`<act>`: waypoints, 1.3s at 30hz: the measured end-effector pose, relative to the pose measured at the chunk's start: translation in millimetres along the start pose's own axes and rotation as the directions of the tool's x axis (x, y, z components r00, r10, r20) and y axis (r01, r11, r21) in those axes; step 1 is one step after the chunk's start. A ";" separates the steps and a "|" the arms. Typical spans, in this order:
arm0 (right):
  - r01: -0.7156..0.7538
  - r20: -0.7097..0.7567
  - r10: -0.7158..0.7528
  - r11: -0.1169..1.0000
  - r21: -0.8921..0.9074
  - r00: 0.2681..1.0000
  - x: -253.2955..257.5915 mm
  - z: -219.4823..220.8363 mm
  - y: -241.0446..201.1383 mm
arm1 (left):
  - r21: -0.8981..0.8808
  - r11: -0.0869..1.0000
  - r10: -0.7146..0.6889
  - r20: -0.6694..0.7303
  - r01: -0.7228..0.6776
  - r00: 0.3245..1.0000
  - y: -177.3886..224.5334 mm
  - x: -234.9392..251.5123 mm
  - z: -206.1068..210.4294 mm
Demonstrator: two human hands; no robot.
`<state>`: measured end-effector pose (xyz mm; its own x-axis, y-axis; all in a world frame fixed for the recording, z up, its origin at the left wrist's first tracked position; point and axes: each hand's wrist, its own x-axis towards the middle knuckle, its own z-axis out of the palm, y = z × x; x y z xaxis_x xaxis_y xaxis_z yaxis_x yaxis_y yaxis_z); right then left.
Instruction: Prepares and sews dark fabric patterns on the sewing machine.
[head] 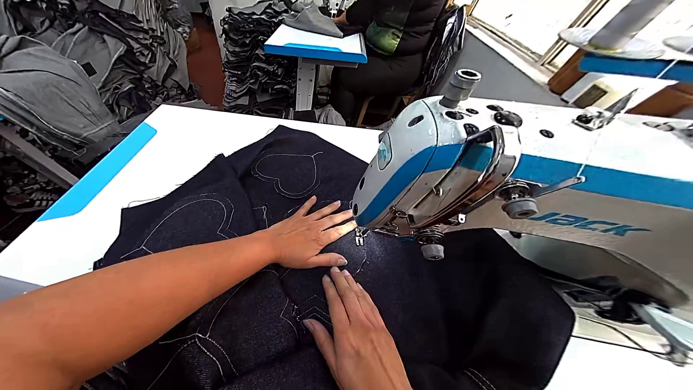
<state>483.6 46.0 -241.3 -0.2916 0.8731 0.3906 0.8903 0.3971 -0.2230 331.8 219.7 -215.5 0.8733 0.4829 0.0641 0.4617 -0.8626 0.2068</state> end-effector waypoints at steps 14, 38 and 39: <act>0.164 -0.016 -0.165 0.986 -0.022 0.986 6.2 0.8 44.1 | -0.020 0.984 -0.178 -0.034 0.177 0.983 8.4 3.5 1.4; -0.080 0.086 0.090 0.990 -0.114 0.992 21.7 -3.1 -6.3 | -0.053 0.942 0.331 0.016 -0.330 0.943 -43.2 25.7 -9.1; -0.068 0.070 0.079 0.988 -0.138 0.994 18.8 -0.3 -5.3 | -0.051 0.948 0.316 0.013 -0.315 0.949 -42.5 24.4 -8.1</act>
<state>473.5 60.2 -232.5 -0.2444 0.9192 0.3088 0.9478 0.2937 -0.1240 332.2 269.3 -214.8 0.9764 0.1837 0.1135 0.1548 -0.9619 0.2256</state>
